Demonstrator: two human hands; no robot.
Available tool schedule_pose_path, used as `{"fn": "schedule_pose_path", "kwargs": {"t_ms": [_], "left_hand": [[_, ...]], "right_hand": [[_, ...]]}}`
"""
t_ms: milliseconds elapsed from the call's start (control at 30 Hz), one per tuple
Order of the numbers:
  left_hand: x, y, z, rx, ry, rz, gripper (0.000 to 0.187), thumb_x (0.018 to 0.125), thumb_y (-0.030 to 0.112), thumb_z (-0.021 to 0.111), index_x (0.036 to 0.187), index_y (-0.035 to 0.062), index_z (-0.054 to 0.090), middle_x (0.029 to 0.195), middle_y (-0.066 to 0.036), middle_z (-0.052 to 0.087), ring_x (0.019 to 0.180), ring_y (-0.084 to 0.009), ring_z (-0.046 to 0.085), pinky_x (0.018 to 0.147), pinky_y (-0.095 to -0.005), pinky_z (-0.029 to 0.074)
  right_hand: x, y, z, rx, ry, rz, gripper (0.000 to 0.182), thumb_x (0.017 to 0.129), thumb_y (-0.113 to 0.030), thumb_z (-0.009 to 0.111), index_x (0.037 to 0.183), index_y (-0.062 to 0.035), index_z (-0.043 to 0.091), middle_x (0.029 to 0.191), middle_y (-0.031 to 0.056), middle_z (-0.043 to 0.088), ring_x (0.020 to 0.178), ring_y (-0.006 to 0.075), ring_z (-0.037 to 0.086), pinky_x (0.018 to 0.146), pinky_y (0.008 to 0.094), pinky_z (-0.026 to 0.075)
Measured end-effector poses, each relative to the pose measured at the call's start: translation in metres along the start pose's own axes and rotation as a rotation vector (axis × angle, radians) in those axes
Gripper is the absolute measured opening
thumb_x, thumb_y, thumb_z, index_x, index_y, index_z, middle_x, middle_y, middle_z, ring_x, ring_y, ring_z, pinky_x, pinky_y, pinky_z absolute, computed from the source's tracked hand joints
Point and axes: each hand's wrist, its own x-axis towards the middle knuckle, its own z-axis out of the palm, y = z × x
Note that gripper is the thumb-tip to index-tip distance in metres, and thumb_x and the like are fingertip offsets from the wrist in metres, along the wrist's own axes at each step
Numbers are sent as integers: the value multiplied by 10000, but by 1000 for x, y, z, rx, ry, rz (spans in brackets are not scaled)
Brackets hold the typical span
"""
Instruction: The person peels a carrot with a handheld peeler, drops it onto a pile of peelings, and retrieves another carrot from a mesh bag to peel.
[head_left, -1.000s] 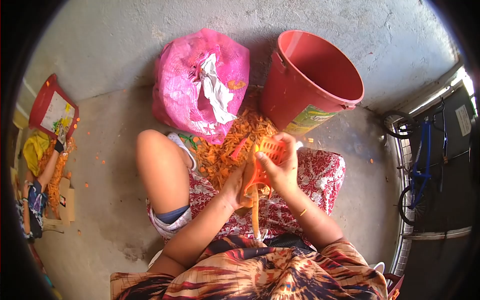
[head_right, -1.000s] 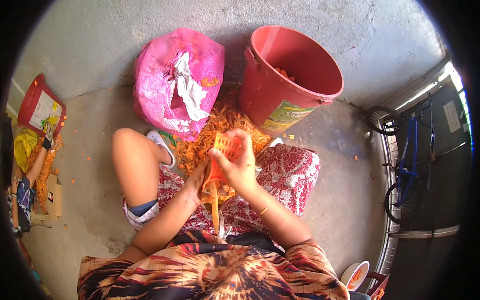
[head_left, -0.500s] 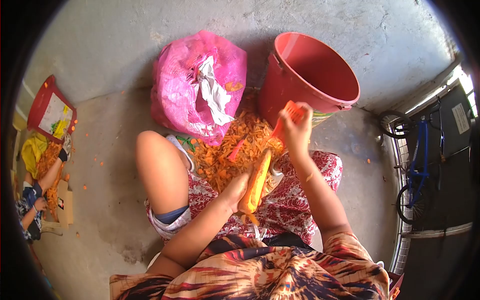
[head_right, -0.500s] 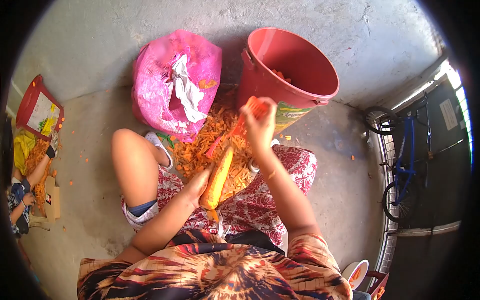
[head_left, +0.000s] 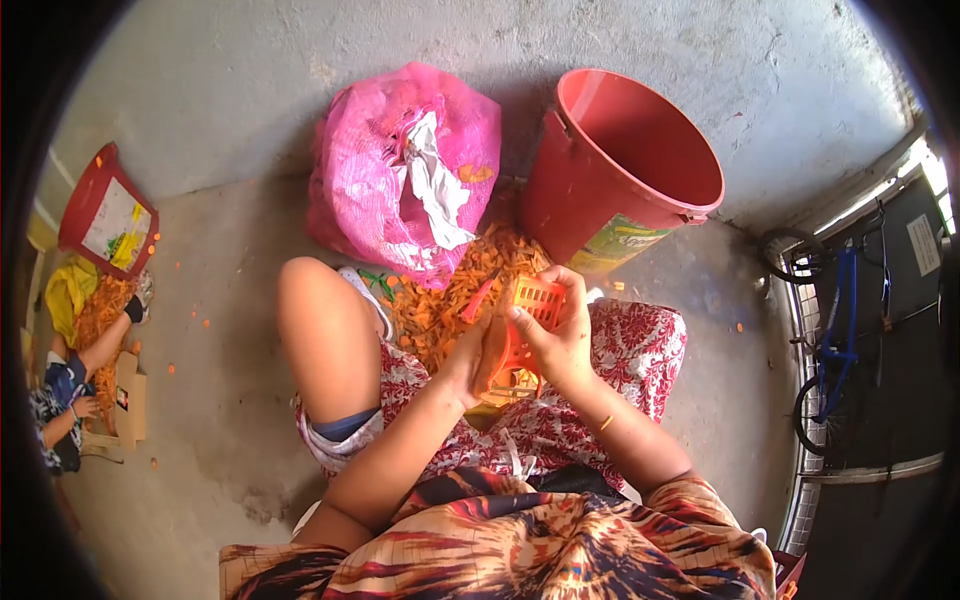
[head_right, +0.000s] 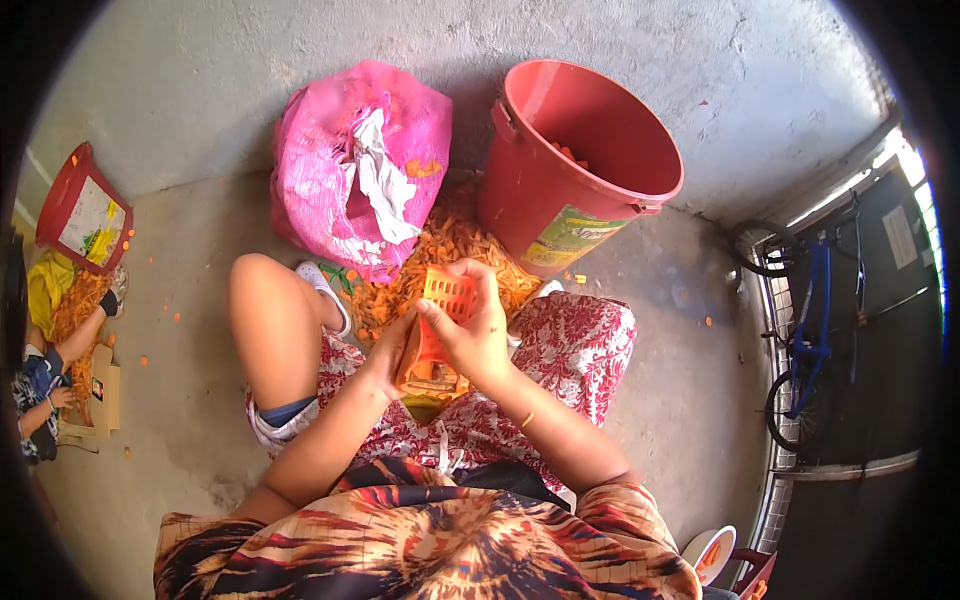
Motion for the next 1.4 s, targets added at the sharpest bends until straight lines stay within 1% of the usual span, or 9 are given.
{"fn": "schedule_pose_path", "kwargs": {"t_ms": [433, 533, 633, 733, 800, 967, 1100, 1200, 1400], "left_hand": [[1, -5, -3, -164, -159, -81, 352, 895, 293, 293, 1105, 42, 422, 983, -90, 540, 835, -170, 564, 699, -307, 485], [2, -9, 1, -146, -59, -21, 333, 891, 276, 309, 1096, 42, 425, 971, -96, 541, 835, -170, 563, 701, -311, 485], [-1, -9, 13, -151, 15, 1, 312, 886, 273, 320, 1062, 45, 442, 898, -81, 554, 778, -166, 574, 640, -308, 499], [3, -6, -11, -57, -165, -47, 295, 882, 285, 328, 1025, 60, 457, 799, -58, 560, 675, -159, 580, 563, -297, 506], [-3, -11, -5, -6, -68, -135, 427, 846, 433, 375, 956, 39, 496, 744, -102, 572, 549, -160, 569, 455, -261, 479], [-3, -14, -1, 27, 86, -140, 432, 833, 456, 397, 989, 63, 487, 752, -102, 568, 571, -163, 570, 462, -258, 476], [-8, -13, -10, 46, -2, -195, 424, 823, 448, 429, 1026, 78, 477, 798, -106, 562, 646, -166, 568, 512, -269, 478], [-9, -14, -10, 94, 69, -197, 430, 818, 446, 443, 1041, 79, 474, 828, -106, 555, 688, -169, 558, 544, -279, 475], [-6, -12, -7, 5, -20, -214, 434, 830, 440, 409, 1013, 55, 488, 802, -89, 532, 666, -174, 530, 540, -276, 462]], "right_hand": [[-3, -1, 7, 87, 124, -13, 426, 718, 15, 615, 1023, -48, 324, 895, 48, 437, 787, 104, 483, 695, 230, 440], [-6, 6, 8, 94, 148, -44, 426, 719, 3, 618, 1022, -47, 324, 898, 46, 434, 782, 107, 482, 689, 233, 443], [-4, 10, 6, 9, 145, -7, 421, 721, 1, 614, 1022, -45, 322, 895, 50, 443, 785, 113, 487, 686, 237, 448], [8, 16, -2, -106, 190, -78, 421, 716, 3, 614, 1022, -43, 329, 904, 65, 458, 783, 120, 494, 685, 242, 453], [32, 17, -22, -154, 346, -48, 390, 718, 6, 602, 1014, -44, 352, 932, 92, 471, 792, 130, 505, 684, 244, 457], [48, 18, -42, -420, 406, -158, 394, 726, -30, 615, 1019, -54, 353, 929, 94, 469, 777, 133, 517, 636, 244, 477], [70, -4, -61, -218, 575, -81, 380, 737, -47, 612, 1020, -62, 358, 836, 65, 498, 737, 130, 527, 634, 242, 480], [81, -5, -82, -372, 651, -202, 368, 743, -111, 622, 1016, -65, 380, 840, 65, 500, 716, 132, 527, 590, 245, 486], [40, -4, -37, -170, 311, -55, 436, 711, -100, 654, 1031, -67, 361, 950, 75, 440, 769, 129, 499, 641, 245, 468]]}}
